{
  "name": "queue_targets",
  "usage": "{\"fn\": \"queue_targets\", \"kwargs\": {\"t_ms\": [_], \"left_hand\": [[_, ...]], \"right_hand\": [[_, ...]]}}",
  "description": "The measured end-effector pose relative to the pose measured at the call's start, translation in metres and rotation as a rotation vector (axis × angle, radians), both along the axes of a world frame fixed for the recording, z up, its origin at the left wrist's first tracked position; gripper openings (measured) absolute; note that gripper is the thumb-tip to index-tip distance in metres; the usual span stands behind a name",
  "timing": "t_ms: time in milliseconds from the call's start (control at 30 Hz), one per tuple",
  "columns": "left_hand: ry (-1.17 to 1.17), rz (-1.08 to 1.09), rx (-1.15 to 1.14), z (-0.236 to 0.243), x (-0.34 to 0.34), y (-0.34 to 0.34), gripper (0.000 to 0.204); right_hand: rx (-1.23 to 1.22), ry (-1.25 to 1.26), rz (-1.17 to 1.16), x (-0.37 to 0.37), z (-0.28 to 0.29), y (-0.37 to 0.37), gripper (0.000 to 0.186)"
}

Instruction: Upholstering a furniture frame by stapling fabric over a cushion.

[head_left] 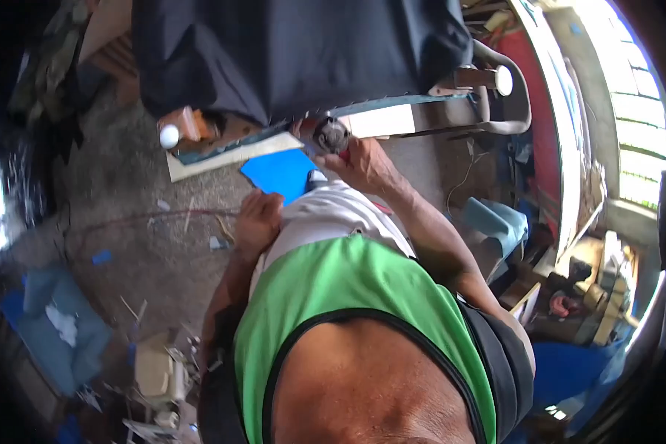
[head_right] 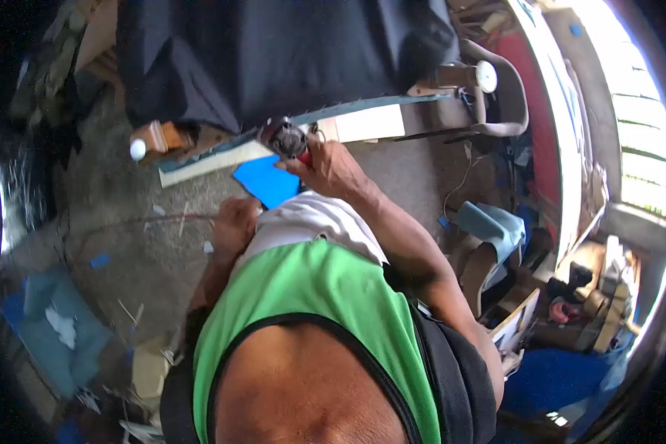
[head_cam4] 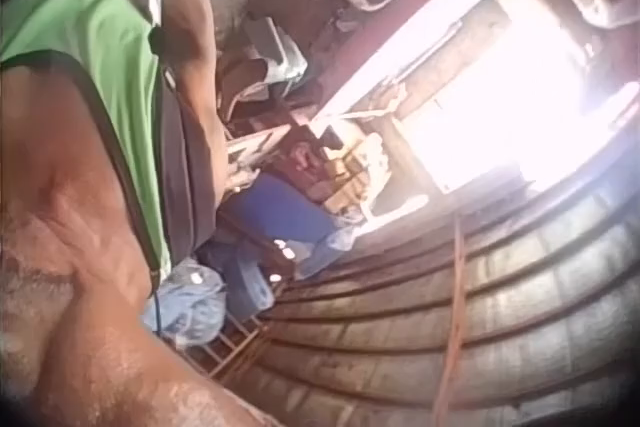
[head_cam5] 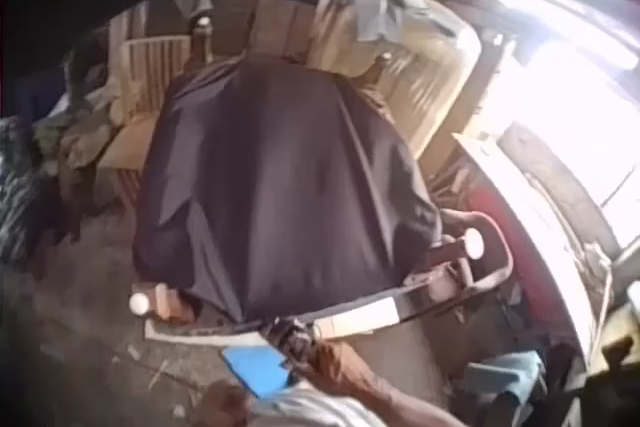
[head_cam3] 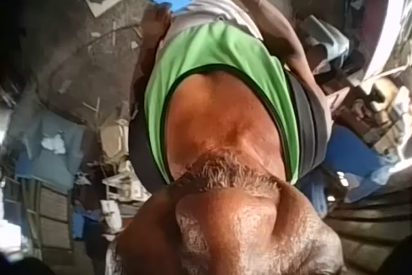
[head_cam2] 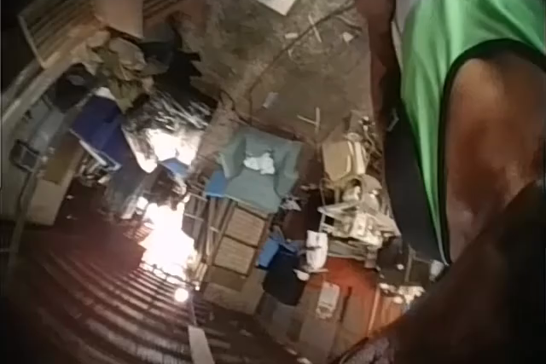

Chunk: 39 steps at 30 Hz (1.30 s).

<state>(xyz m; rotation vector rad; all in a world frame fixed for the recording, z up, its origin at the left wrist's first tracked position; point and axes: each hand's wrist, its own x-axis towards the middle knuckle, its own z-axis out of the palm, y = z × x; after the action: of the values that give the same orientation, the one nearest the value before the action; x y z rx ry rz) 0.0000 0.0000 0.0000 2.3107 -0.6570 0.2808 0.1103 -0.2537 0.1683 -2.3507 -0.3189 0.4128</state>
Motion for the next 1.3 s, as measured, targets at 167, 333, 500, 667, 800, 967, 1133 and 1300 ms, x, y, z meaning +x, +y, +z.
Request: {"fn": "queue_targets", "kwargs": {"t_ms": [167,333,500,667,800,967,1133,1300], "left_hand": [[0.030,-0.161,-0.087,0.041,0.025,-0.031,0.022],[-0.190,-0.239,0.022,0.098,0.093,-0.073,0.038],[-0.135,-0.129,0.349,0.106,0.149,-0.115,0.067],[-0.186,-0.047,0.682,0.089,0.150,-0.130,0.073],[-0.217,-0.041,0.734,0.103,0.154,-0.138,0.071],[-0.142,-0.018,0.757,0.107,0.157,-0.145,0.075],[-0.007,0.033,0.835,0.110,0.151,-0.148,0.070],[0.015,0.057,0.860,0.106,0.153,-0.149,0.073]], "right_hand": [[-0.056,0.019,-0.163,-0.062,-0.009,-0.057,0.045],[-0.340,0.407,-0.500,-0.112,-0.071,-0.122,0.048],[-0.118,0.411,-0.631,-0.136,-0.134,-0.183,0.026],[-0.038,0.295,-0.555,-0.100,-0.188,-0.225,0.025],[-0.250,0.275,-0.248,-0.033,-0.207,-0.243,0.070],[-0.314,0.089,0.048,0.051,-0.255,-0.262,0.056],[-0.328,-0.022,-0.023,0.102,-0.311,-0.248,0.032],[-0.356,-0.128,0.057,0.133,-0.345,-0.238,0.017]]}}
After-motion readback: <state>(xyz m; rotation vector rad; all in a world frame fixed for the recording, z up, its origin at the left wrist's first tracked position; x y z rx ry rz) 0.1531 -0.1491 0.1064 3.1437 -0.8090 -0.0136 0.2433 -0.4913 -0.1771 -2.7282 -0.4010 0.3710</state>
